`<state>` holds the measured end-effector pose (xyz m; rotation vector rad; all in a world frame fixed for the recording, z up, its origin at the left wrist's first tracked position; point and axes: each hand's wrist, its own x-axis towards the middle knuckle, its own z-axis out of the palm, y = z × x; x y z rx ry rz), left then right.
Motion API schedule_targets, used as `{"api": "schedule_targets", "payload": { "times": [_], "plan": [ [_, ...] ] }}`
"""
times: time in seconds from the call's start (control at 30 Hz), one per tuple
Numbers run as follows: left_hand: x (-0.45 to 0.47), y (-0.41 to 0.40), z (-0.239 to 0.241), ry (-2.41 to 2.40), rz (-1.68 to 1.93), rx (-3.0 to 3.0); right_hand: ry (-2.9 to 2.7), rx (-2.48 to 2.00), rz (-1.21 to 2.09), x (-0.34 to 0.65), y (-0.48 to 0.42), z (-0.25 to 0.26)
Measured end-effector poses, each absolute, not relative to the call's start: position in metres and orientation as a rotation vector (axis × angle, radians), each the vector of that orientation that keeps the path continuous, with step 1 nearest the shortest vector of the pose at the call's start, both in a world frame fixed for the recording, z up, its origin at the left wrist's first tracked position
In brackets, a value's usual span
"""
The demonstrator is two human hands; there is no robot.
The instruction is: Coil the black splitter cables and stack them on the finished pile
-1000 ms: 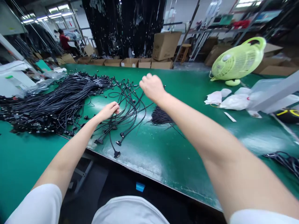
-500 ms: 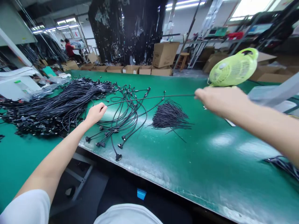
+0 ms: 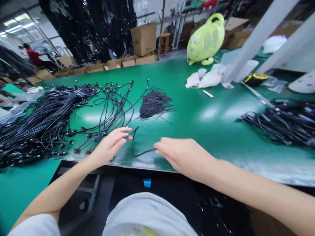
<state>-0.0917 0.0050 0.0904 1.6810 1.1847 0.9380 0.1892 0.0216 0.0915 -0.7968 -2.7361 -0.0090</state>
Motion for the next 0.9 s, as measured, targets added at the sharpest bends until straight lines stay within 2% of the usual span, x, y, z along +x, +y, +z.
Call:
{"api": "schedule_targets", "payload": {
  "times": [0.07, 0.2, 0.4, 0.5, 0.6, 0.67, 0.77, 0.9],
  "plan": [
    [-0.067, -0.006, 0.084, 1.115, 0.826, 1.757, -2.649, -0.873, -0.015, 0.180, 0.030, 0.106],
    [-0.062, -0.009, 0.078, 0.902, 0.668, 1.270, -2.577, -1.128, 0.023, 0.188, 0.066, 0.107],
    [-0.106, 0.000, 0.095, 0.813, 1.052, 0.660, -2.443, -1.125, 0.317, 0.235, 0.083, 0.068],
    [-0.115, 0.002, 0.100, 0.822, 1.271, 0.479, -2.412, -1.083, 0.104, 0.242, 0.070, 0.052],
    [-0.103, 0.003, 0.096, 0.830, 1.276, 0.511, -2.522, -0.907, -0.249, 0.226, 0.043, 0.047],
    [-0.090, 0.004, 0.090, 0.871, 1.263, 0.641, -2.648, -0.709, -0.261, 0.209, 0.021, 0.051],
    [-0.079, 0.007, 0.082, 1.004, 1.337, 0.805, -2.732, -0.552, -0.098, 0.191, -0.004, 0.066],
    [-0.090, 0.014, 0.076, 1.090, 1.309, 0.762, -2.543, -0.863, -0.423, 0.196, -0.008, 0.089]
  ]
}}
